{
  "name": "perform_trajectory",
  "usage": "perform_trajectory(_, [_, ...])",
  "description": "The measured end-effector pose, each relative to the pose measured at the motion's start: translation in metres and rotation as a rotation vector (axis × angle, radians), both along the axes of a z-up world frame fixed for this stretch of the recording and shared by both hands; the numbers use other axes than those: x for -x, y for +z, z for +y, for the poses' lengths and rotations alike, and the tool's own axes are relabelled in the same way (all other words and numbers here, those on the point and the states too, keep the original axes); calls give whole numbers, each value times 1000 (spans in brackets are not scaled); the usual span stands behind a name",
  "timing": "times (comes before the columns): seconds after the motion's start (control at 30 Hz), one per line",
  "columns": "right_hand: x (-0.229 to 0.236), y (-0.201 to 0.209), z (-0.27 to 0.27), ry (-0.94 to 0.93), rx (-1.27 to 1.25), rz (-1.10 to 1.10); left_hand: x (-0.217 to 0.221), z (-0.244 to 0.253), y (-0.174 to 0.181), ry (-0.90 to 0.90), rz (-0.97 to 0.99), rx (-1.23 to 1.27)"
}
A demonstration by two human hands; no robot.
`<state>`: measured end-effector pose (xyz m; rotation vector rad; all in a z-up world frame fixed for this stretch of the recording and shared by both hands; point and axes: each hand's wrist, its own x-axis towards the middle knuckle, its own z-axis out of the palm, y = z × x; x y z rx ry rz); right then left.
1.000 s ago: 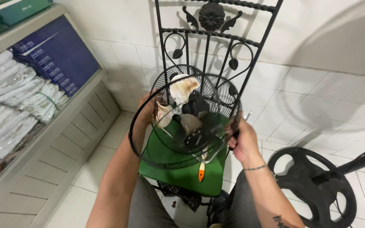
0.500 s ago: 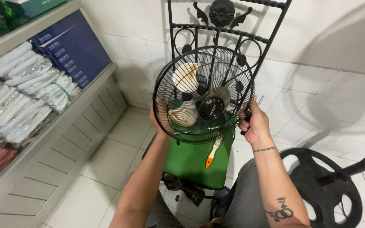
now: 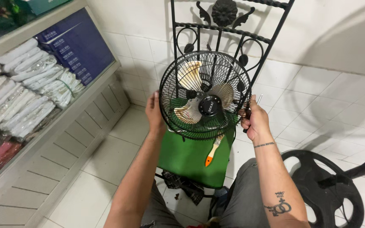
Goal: The person disassembles and reassembles a small electric fan. They remove the front grille, detach the fan blades, and then reattach the blades and grille, securing them with a screwdriver.
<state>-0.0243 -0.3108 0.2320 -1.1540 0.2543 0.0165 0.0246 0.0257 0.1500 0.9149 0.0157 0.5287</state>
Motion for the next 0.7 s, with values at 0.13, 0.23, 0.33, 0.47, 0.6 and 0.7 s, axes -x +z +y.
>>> perform_trajectory(0.13, [-4,5,0,8,41,-11,24,16,36,148,-132,-231])
perform_trajectory(0.23, [-7,8,0,16,55,-13,44,19,56,121,-149,-373])
perform_trajectory(0.33, [-12,8,-1,1,44,-14,52,14,65,41,-91,-408])
perform_trajectory(0.47, [-18,5,-4,-32,-2,-129,56,16,60,51,-56,-393])
perform_trajectory(0.6, [-21,1,2,-23,-101,-164,51,15,57,151,-50,-251])
perform_trajectory(0.7, [-10,-6,17,-62,-222,-150,47,15,71,229,21,-250])
